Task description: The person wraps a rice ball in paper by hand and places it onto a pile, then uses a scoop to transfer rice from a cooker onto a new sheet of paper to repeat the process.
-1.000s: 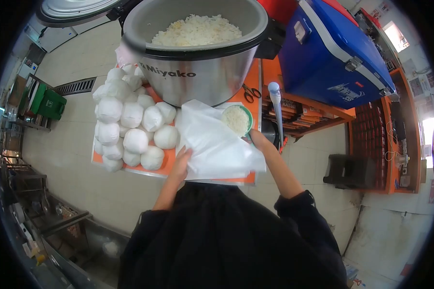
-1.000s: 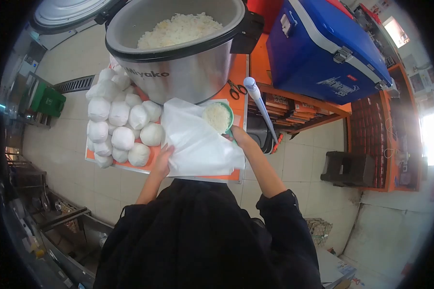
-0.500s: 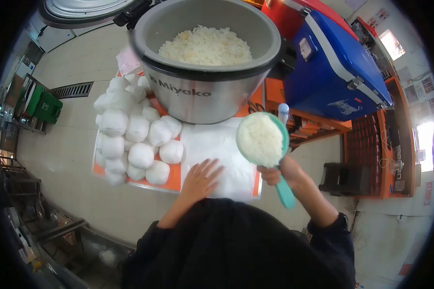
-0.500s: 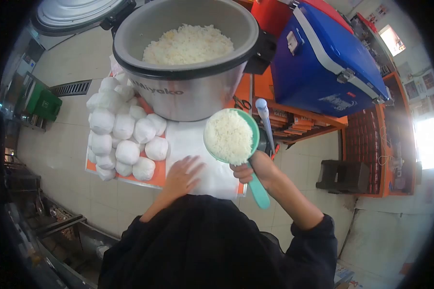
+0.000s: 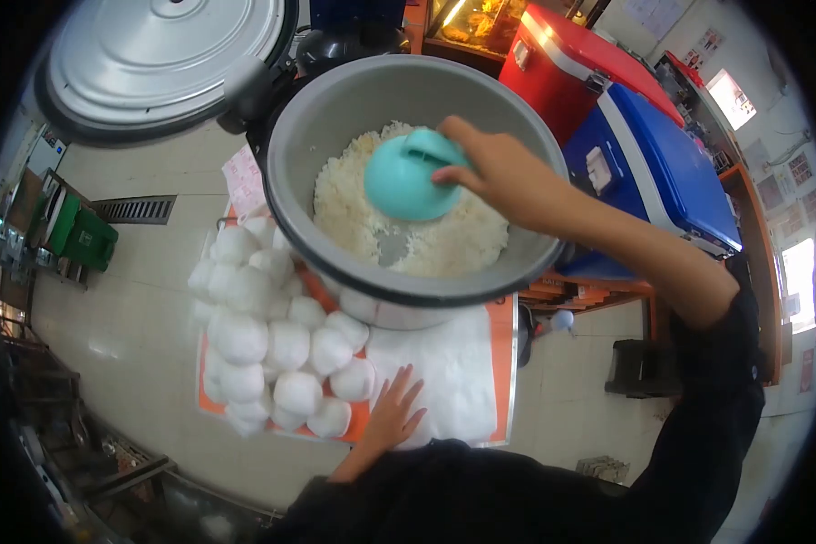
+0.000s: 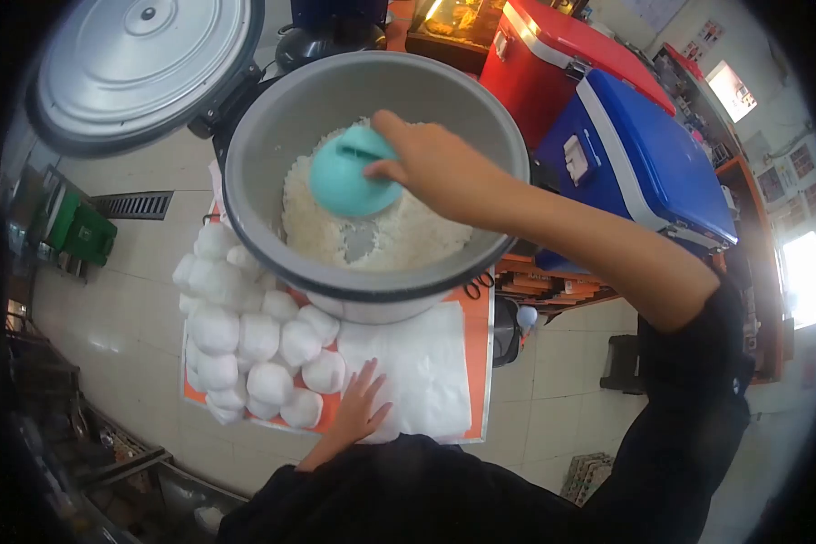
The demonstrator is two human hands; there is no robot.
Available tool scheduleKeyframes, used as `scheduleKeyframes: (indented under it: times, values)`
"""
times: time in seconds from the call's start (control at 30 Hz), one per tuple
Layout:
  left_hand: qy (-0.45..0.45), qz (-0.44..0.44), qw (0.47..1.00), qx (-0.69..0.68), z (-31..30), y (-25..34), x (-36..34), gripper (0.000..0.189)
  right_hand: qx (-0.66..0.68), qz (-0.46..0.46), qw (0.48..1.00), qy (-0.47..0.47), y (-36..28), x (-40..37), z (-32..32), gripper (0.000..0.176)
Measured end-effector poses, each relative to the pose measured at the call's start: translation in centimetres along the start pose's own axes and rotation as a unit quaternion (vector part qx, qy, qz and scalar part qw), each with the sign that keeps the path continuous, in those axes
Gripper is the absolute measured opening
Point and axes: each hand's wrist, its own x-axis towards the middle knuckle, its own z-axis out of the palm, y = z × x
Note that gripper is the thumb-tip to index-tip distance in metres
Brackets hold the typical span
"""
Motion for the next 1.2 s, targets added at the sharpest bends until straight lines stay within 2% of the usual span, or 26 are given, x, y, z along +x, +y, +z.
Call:
scheduleKeyframes:
  times: [0.03, 0.07, 0.1, 0.13, 0.17, 0.2, 0.23, 0.27, 0.3, 0.33, 0.4, 0.47, 0.6, 0.73, 0.8, 0.9, 1.03, 1.13, 1.17, 1.2]
  values:
    - [0.066, 0.001, 0.998, 0.008, -2.0, 0.9, 0.3, 0.054, 0.001, 0.006, 1.0, 0.0, 0.8, 1.3, 0.4, 0.036]
    - [0.132, 0.002, 0.991, 0.016, -3.8, 1.4, 0.6, 0.053, -0.024, -0.042, 0.999, 0.005, 1.8, 2.7, 0.6, 0.038]
    - [0.199, 0.021, 0.98, -0.011, -5.2, 1.3, 1.0, 0.06, -0.052, -0.091, 0.994, 0.01, 2.7, 3.9, 0.5, 0.041]
    - [0.268, -0.002, 0.963, -0.03, -6.6, 1.1, 1.6, 0.068, -0.054, -0.085, 0.995, 0.007, 2.7, 4.8, -0.1, 0.041]
    - [0.335, -0.029, 0.94, -0.05, -8.0, 1.2, 2.3, 0.077, -0.114, -0.05, 0.989, -0.081, 2.7, 5.5, -1.1, 0.037]
    - [0.331, -0.03, 0.942, -0.056, -10.2, 1.9, 3.8, 0.077, -0.172, -0.014, 0.97, -0.169, 2.9, 6.1, -1.5, 0.032]
    - [0.36, -0.046, 0.927, -0.093, -12.7, 2.6, 5.9, 0.083, -0.173, -0.008, 0.969, -0.174, 3.6, 6.4, -1.1, 0.032]
    - [0.391, -0.062, 0.909, -0.13, -14.2, 2.6, 7.4, 0.089, -0.209, -0.053, 0.947, -0.238, 4.6, 6.4, -0.3, 0.032]
    - [0.389, -0.063, 0.909, -0.135, -14.5, 1.8, 7.9, 0.089, -0.242, -0.099, 0.917, -0.3, 5.5, 6.6, 0.5, 0.031]
    - [0.331, -0.094, 0.931, -0.118, -14.9, 0.8, 8.2, 0.086, -0.243, -0.098, 0.916, -0.303, 6.2, 6.5, 1.5, 0.031]
    - [0.208, -0.153, 0.962, -0.083, -15.6, -1.2, 8.8, 0.081, -0.213, -0.197, 0.898, -0.332, 6.9, 6.2, 3.8, 0.026]
    - [0.082, -0.209, 0.973, -0.046, -15.9, -2.9, 9.5, 0.077, -0.226, -0.221, 0.891, -0.327, 6.3, 6.2, 5.9, 0.026]
    - [0.048, -0.17, 0.98, -0.089, -16.3, -3.4, 9.5, 0.065, -0.213, -0.28, 0.864, -0.359, 4.5, 7.2, 8.6, 0.027]
    - [0.006, -0.121, 0.981, -0.148, -17.6, -3.4, 9.2, 0.054, -0.158, -0.288, 0.855, -0.4, 3.1, 7.4, 9.6, 0.024]
    - [-0.025, -0.1, 0.978, -0.181, -18.3, -3.3, 9.4, 0.049, -0.11, -0.34, 0.869, -0.343, 2.9, 7.3, 9.1, 0.026]
    - [-0.04, -0.085, 0.975, -0.202, -18.7, -3.1, 9.7, 0.044, -0.063, -0.355, 0.864, -0.351, 1.8, 6.8, 9.3, 0.029]
    - [0.037, -0.111, 0.982, -0.151, -16.8, -3.5, 9.0, 0.045, -0.028, -0.337, 0.88, -0.333, 2.2, 5.3, 7.4, 0.032]
    - [0.076, -0.138, 0.982, -0.105, -14.7, -3.9, 8.3, 0.046, -0.021, -0.285, 0.891, -0.352, 1.7, 5.1, 4.9, 0.026]
    - [0.065, -0.154, 0.985, -0.05, -12.6, -5.6, 7.4, 0.046, 0.013, -0.144, 0.911, -0.386, 1.5, 5.9, 3.6, 0.023]
    - [0.022, -0.181, 0.981, 0.06, -8.1, -9.6, 4.8, 0.046, 0.046, -0.001, 0.91, -0.413, 1.8, 6.7, 2.9, 0.023]
